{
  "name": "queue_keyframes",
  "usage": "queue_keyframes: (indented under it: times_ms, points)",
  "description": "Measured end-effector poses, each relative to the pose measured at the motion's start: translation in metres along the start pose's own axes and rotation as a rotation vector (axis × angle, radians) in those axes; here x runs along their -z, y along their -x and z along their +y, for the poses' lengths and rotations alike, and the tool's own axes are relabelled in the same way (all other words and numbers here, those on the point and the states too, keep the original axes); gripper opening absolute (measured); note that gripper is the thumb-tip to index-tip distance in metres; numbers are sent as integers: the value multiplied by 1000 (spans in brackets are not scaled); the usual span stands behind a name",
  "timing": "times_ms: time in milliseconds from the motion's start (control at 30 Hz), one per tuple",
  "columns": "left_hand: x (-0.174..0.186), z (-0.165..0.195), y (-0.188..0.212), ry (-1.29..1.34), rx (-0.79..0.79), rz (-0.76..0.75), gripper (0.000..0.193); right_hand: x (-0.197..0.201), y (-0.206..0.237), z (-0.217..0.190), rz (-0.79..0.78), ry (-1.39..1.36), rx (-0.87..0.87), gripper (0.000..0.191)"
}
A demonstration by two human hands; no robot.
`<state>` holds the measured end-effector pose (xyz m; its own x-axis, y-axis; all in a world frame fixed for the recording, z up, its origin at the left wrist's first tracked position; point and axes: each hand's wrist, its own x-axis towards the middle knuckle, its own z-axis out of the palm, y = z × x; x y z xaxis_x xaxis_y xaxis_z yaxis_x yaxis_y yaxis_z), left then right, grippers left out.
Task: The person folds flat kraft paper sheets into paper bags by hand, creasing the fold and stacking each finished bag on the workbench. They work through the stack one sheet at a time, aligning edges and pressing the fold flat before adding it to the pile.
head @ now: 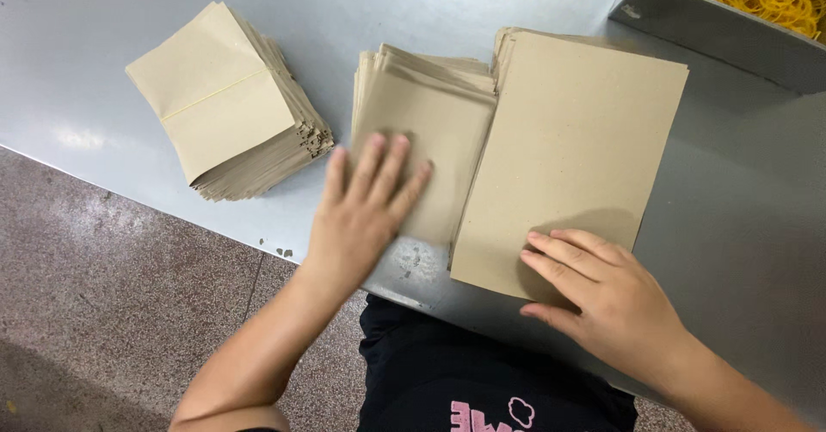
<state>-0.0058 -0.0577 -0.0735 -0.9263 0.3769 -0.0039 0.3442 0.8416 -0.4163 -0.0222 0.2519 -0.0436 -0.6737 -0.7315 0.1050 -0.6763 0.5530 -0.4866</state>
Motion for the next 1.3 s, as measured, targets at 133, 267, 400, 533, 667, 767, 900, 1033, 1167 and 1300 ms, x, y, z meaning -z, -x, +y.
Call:
queue_keyframes:
  times_ms: [133,267,400,533,667,767,900,1033,1167,1300]
  points:
    - [15,-11,-8,356,55,-94,104,0,-2,4,0,-46,-2,60]
    - [45,-6,-1,628,-40,190,83,0,-2,12,6,-109,3,61]
    - [56,2,0,1011,-331,253,56,1,-5,16,-16,-124,25,63]
    - [50,11,-15,975,-388,214,45,1,-10,18,-62,-153,24,58]
    - [48,16,-25,999,-402,151,39,1,-10,21,-95,-243,6,41]
    - [49,16,-29,964,-390,103,29,2,-10,23,-99,-241,-2,34]
    - [46,17,-27,861,-435,209,18,6,-14,17,-119,-224,-5,28]
    - [43,25,-23,827,-395,239,19,11,-13,-4,-44,-74,0,43]
    - [47,34,-30,1282,-54,571,64,25,-3,-16,68,-101,-179,24]
    - [52,39,-51,2327,74,541,118,45,13,-10,271,-744,-252,22]
